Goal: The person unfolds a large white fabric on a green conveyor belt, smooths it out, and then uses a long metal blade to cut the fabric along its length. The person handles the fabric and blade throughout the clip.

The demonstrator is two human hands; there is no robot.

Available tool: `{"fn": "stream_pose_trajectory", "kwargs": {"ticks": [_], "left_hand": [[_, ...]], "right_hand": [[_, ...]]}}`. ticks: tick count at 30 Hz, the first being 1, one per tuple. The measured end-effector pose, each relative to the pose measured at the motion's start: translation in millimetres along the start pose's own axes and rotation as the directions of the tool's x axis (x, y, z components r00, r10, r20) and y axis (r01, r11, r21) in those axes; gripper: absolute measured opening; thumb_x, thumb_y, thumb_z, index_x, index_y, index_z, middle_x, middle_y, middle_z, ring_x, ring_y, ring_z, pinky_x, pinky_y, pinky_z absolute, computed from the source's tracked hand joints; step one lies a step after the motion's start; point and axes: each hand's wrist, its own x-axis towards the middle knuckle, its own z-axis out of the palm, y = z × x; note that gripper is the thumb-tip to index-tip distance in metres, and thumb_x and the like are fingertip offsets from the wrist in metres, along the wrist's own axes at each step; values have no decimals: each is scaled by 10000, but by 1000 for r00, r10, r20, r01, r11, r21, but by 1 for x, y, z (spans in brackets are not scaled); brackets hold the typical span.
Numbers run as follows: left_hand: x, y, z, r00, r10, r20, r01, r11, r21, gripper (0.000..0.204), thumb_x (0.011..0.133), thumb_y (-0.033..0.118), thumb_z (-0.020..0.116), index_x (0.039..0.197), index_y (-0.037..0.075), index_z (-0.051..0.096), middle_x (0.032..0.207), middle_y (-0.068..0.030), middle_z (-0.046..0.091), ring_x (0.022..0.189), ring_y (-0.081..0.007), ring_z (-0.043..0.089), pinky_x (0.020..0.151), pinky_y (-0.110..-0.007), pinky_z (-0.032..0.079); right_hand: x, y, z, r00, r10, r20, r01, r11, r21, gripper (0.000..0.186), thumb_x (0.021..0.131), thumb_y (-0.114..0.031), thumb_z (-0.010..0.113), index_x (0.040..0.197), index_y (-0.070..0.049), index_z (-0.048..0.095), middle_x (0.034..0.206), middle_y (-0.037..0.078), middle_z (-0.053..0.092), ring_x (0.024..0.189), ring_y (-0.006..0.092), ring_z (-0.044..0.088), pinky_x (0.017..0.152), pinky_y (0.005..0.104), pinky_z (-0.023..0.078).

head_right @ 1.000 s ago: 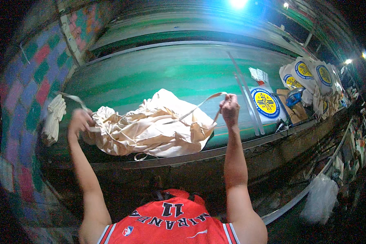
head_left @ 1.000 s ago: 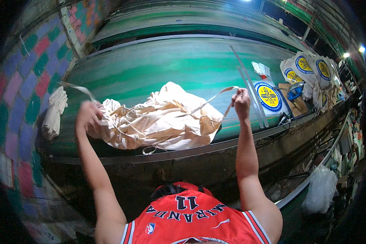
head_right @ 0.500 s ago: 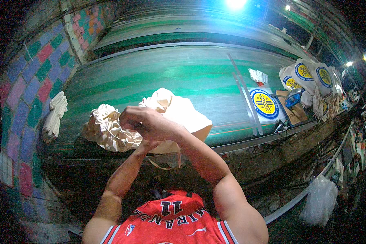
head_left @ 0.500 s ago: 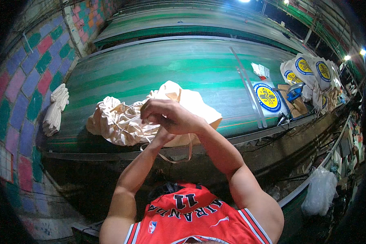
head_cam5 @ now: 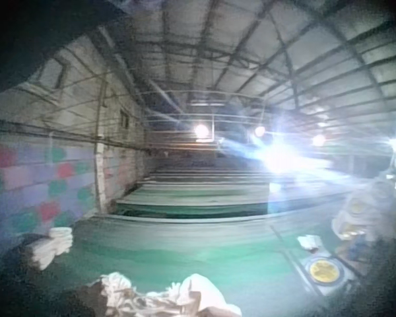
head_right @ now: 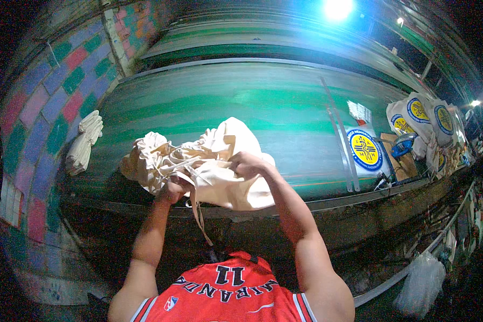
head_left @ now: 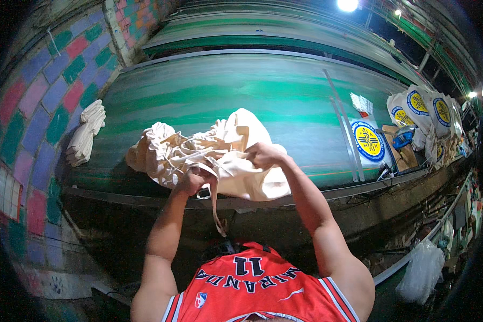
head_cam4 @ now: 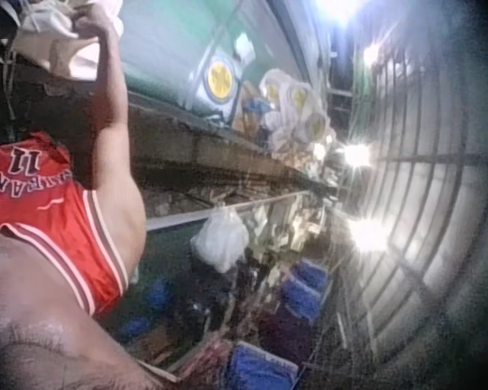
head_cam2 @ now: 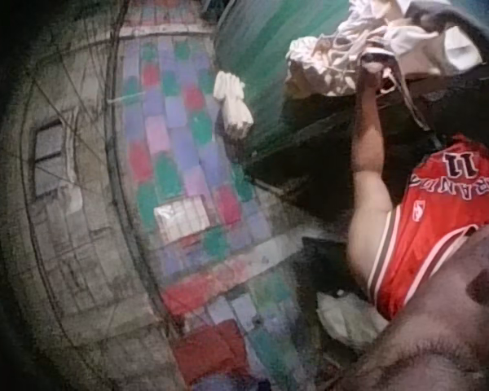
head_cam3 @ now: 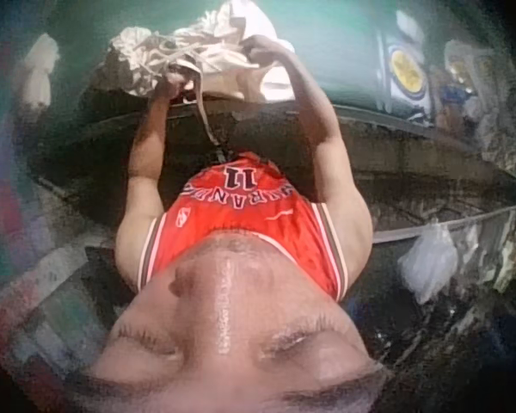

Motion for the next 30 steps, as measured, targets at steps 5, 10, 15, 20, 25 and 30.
{"fn": "stream_pose_trajectory", "kwargs": {"ticks": [5,10,15,20,25,30], "left_hand": [[10,22,-26,990,77,116,-125,858,498,281,891,269,679,1011,22,620,829,-19,591,767,-110,556,656,-267,455],[16,40,-25,987,-152,-54,159,967,197,224,954,282,650,993,63,632,758,42,566,697,-49,524,598,-210,424],[33,46,-45,986,-45,-159,26,992,-120,210,959,291,641,886,96,617,712,72,561,572,-27,507,485,-205,396],[42,56,-75,984,-50,-169,40,997,-66,245,949,310,648,819,111,590,644,88,504,517,-16,440,447,-195,323],[48,77,-98,998,-58,1,57,989,138,248,841,271,765,853,94,593,704,66,523,605,-35,471,523,-210,344],[62,74,-134,983,-121,141,-36,618,786,481,612,184,895,957,19,604,817,-34,619,750,-128,562,670,-289,441]], "right_hand": [[-1,9,-51,762,-272,-588,281,957,-77,185,773,-116,721,904,12,706,820,117,674,735,216,661,682,359,519],[-8,-5,-89,801,-144,-581,337,911,239,119,783,-105,667,762,8,699,677,63,623,605,153,576,540,300,430],[-17,-24,-88,826,158,-541,366,580,728,236,861,-154,621,675,-17,674,655,3,610,579,73,495,513,244,370],[-19,-19,-111,961,-35,-274,186,816,547,300,924,-256,677,858,29,746,728,4,665,633,77,550,598,266,450],[-1,-13,-125,870,-1,-493,285,817,501,346,951,-294,660,763,-6,691,688,-28,600,625,66,503,599,270,421],[9,-15,-133,907,-121,-403,325,810,488,278,769,-224,803,830,-19,626,739,-39,538,713,81,474,648,271,405]]}}
